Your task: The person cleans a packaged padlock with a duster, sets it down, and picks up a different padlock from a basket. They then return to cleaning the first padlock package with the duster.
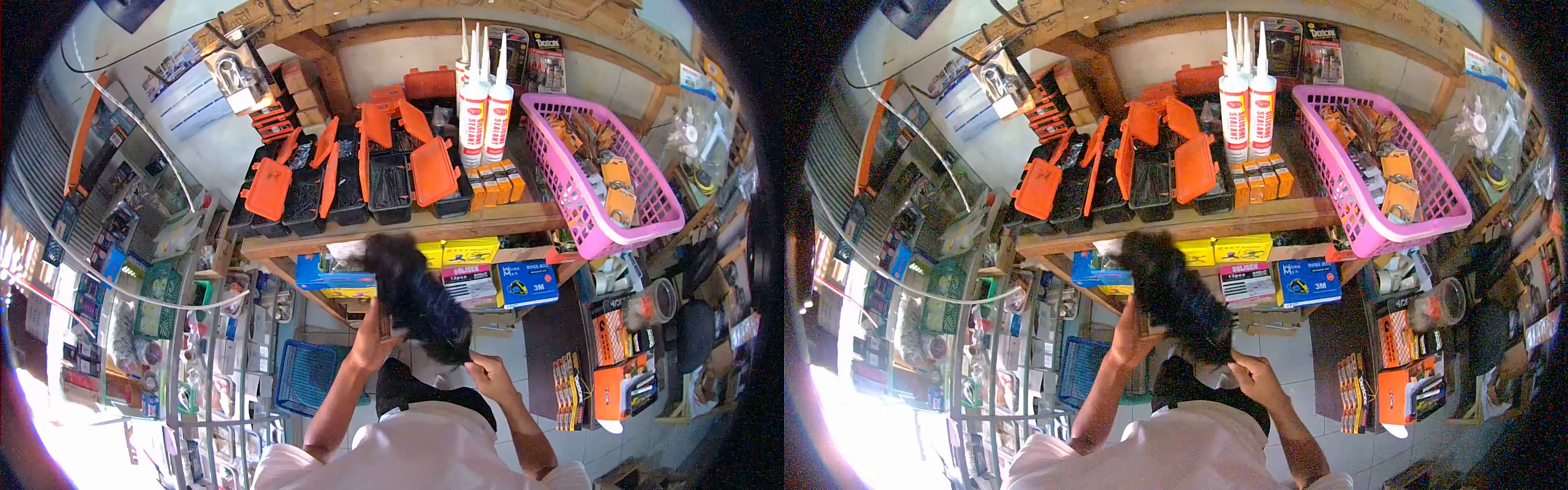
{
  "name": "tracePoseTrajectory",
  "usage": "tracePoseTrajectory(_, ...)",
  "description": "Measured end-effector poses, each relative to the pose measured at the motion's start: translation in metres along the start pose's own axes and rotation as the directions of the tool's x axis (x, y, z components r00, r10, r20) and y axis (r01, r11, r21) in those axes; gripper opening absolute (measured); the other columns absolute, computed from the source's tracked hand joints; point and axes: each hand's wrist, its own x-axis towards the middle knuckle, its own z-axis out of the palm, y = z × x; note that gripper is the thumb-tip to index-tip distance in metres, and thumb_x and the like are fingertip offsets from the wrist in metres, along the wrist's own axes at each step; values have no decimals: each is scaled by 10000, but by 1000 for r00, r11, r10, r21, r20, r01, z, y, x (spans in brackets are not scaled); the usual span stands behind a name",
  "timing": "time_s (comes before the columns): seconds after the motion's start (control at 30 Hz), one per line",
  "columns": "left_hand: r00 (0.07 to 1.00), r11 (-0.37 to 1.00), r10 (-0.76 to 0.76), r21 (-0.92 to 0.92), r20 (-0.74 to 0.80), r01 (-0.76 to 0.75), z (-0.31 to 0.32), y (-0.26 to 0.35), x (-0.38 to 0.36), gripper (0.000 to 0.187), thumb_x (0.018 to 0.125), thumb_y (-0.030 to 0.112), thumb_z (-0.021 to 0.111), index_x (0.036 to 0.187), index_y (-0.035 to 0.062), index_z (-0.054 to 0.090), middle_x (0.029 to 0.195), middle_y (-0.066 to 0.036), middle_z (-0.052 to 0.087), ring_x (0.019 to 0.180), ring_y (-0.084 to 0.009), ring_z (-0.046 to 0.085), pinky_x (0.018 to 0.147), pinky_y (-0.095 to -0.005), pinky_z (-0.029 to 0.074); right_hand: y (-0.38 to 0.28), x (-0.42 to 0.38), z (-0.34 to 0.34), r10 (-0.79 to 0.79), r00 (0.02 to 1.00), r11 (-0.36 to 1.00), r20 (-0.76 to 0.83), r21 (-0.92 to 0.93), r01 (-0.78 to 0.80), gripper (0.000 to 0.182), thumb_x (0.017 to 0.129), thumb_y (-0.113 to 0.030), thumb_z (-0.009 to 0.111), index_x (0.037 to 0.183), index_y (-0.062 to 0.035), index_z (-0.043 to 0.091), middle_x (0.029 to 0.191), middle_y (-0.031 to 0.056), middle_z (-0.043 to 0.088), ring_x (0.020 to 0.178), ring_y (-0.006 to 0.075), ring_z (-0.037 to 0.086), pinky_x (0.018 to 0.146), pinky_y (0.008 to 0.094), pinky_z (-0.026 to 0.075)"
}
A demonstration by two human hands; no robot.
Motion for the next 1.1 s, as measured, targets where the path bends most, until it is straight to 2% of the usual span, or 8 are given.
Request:
tracePoseTrajectory(0.03,980,809,81,563,180,-170,-1,0,-5,537,980,364,458,1451,145,322,1419,-110,437,1289,-278,446,1046,-581,342,-6,3,0,-104,994,995,-33,3,104,271,914,-195,623,1138,-44,643,714,97,631,548,136,502,521,281,422)
tracePoseTrajectory(0.07,927,313,35,877,374,-365,-1,0,-9,519,1011,439,350,1428,129,364,1409,-117,443,1284,-288,449,996,-552,431,-9,7,0,-207,976,978,-69,1,207,243,903,-219,637,1038,-20,673,626,103,570,522,148,520,503,284,418)
tracePoseTrajectory(0.1,929,307,19,882,371,-358,0,-2,-11,519,1011,439,350,1428,129,364,1409,-117,443,1284,-288,449,996,-552,431,-5,8,-3,-198,977,980,-82,11,200,243,903,-219,637,1038,-20,673,626,103,570,522,148,520,503,284,418)
tracePoseTrajectory(0.17,957,945,-221,284,187,163,6,-11,-7,533,1014,455,312,1378,77,406,1302,-131,537,1192,-301,532,905,-522,510,4,16,-21,-35,999,996,24,-82,36,222,910,-206,621,869,12,611,597,112,511,503,157,470,479,313,378)
tracePoseTrajectory(0.3,934,868,-337,422,115,262,27,0,-11,606,988,537,295,1315,53,459,1111,-170,635,971,-328,654,819,-518,541,-39,20,-29,-72,997,994,12,-85,73,259,912,-204,608,775,7,546,575,143,472,480,226,438,479,340,374)
tracePoseTrajectory(0.5,905,908,-368,292,212,301,31,27,-15,682,950,614,310,1332,61,434,1111,-195,625,957,-332,662,781,-511,551,-22,12,-59,-12,995,972,95,-231,33,270,906,-203,605,751,1,520,579,157,466,490,273,454,495,371,376)
tracePoseTrajectory(0.83,853,770,-476,569,213,287,10,-13,-13,699,931,630,346,1281,38,470,1104,-179,630,973,-326,656,792,-464,558,-46,30,-40,-137,990,972,40,-187,142,320,903,-254,611,739,3,512,607,191,484,530,350,473,521,388,397)
tracePoseTrajectory(1.1,942,900,-282,392,183,194,-1,27,5,736,913,675,320,1300,64,460,1112,-204,627,987,-415,633,807,-586,531,-7,-2,-57,26,996,980,85,-199,-9,407,934,-303,589,686,-5,465,542,150,387,463,208,400,475,371,343)
